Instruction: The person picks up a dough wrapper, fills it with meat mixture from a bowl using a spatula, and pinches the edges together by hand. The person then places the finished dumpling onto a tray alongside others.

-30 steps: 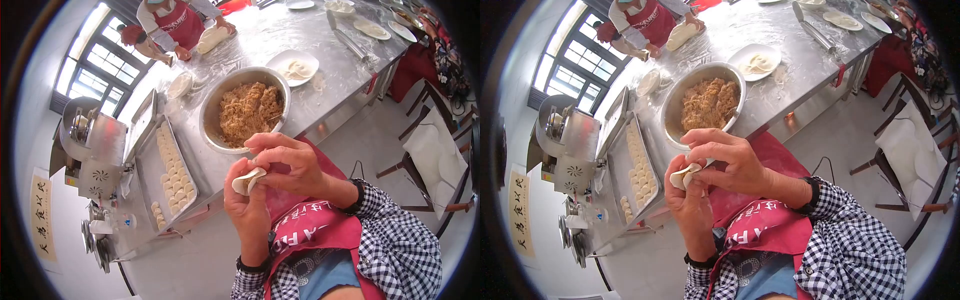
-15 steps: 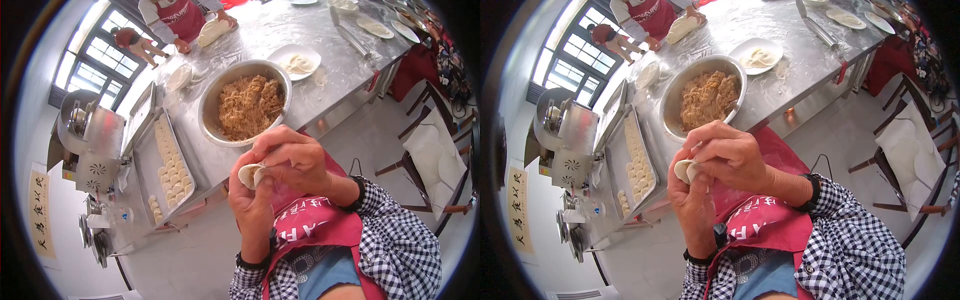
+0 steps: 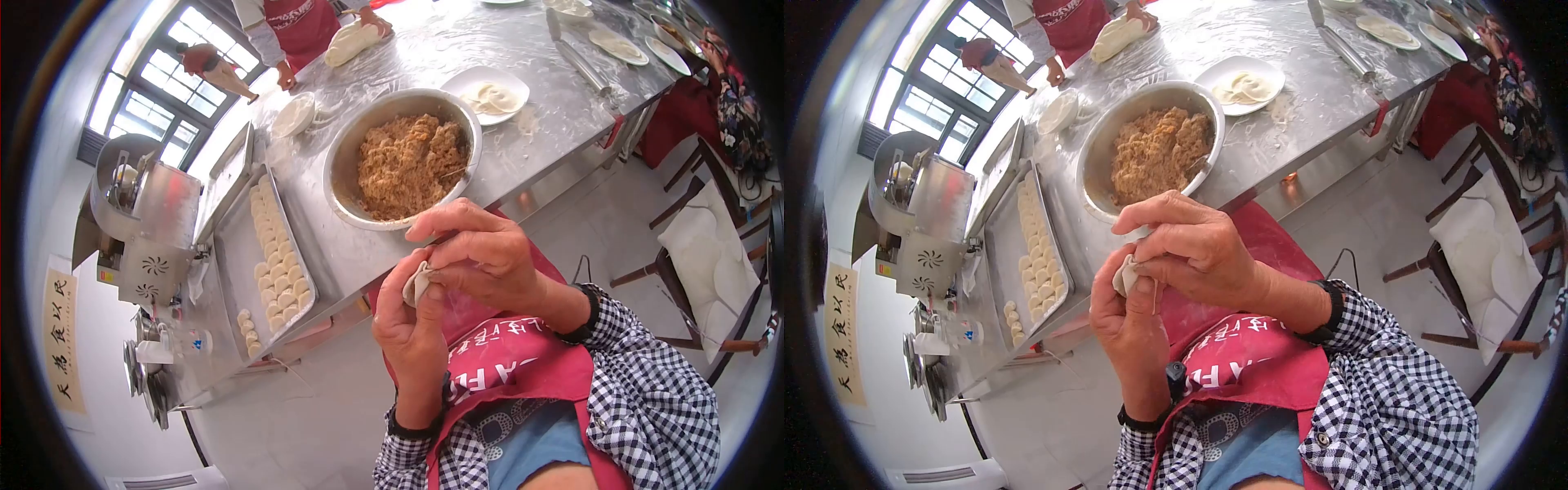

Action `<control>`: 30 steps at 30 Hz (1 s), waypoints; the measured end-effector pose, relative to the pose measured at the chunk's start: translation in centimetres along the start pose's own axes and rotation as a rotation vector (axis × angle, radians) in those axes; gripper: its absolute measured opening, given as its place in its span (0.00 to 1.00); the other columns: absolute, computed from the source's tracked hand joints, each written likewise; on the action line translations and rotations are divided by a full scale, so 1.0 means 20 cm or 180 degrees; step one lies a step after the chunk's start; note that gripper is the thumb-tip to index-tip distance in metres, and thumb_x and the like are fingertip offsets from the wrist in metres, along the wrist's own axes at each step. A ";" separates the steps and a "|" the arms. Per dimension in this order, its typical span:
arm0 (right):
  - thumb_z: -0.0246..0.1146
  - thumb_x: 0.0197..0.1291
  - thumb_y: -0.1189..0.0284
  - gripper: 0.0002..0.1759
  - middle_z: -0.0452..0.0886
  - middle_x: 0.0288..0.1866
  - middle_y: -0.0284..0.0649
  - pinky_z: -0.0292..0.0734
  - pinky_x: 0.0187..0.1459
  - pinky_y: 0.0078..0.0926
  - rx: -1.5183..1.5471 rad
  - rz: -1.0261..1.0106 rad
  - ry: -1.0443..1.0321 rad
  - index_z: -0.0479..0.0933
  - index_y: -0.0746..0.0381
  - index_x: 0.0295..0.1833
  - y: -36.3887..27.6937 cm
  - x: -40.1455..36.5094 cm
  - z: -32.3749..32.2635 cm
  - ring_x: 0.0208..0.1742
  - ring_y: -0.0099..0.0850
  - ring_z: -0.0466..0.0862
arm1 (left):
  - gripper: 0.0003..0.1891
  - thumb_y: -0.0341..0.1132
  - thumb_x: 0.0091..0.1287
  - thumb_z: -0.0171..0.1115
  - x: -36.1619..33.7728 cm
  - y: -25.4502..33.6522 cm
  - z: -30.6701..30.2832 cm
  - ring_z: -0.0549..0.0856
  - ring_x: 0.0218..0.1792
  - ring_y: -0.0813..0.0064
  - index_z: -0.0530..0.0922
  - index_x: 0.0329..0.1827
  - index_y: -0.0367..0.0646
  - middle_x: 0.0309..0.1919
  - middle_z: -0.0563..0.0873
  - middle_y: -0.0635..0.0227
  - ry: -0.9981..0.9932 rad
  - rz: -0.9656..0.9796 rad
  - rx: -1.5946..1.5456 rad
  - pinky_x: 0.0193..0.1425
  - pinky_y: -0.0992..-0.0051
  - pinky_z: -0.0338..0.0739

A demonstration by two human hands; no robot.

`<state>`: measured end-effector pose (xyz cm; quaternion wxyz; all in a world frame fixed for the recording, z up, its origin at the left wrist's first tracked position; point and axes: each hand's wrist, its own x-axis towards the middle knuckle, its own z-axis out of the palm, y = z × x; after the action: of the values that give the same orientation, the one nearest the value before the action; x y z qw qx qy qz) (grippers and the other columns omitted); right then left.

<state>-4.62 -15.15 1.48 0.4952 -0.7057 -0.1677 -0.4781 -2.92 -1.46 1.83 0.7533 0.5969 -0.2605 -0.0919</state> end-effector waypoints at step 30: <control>0.67 0.44 0.81 0.06 0.79 0.47 0.42 0.77 0.41 0.24 0.0024 -0.0067 -0.0189 0.78 0.64 0.30 0.04 -0.03 0.01 0.45 0.32 0.80 | 0.21 0.24 0.64 0.54 -0.01 0.03 -0.01 0.78 0.52 0.73 0.65 0.61 0.29 0.52 0.76 0.58 -0.0121 -0.0397 -0.0114 0.56 0.77 0.73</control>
<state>-4.28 -15.16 0.54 0.4876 -0.7159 -0.1916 -0.4615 -3.04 -0.98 2.25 0.7516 0.5965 -0.2354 -0.1545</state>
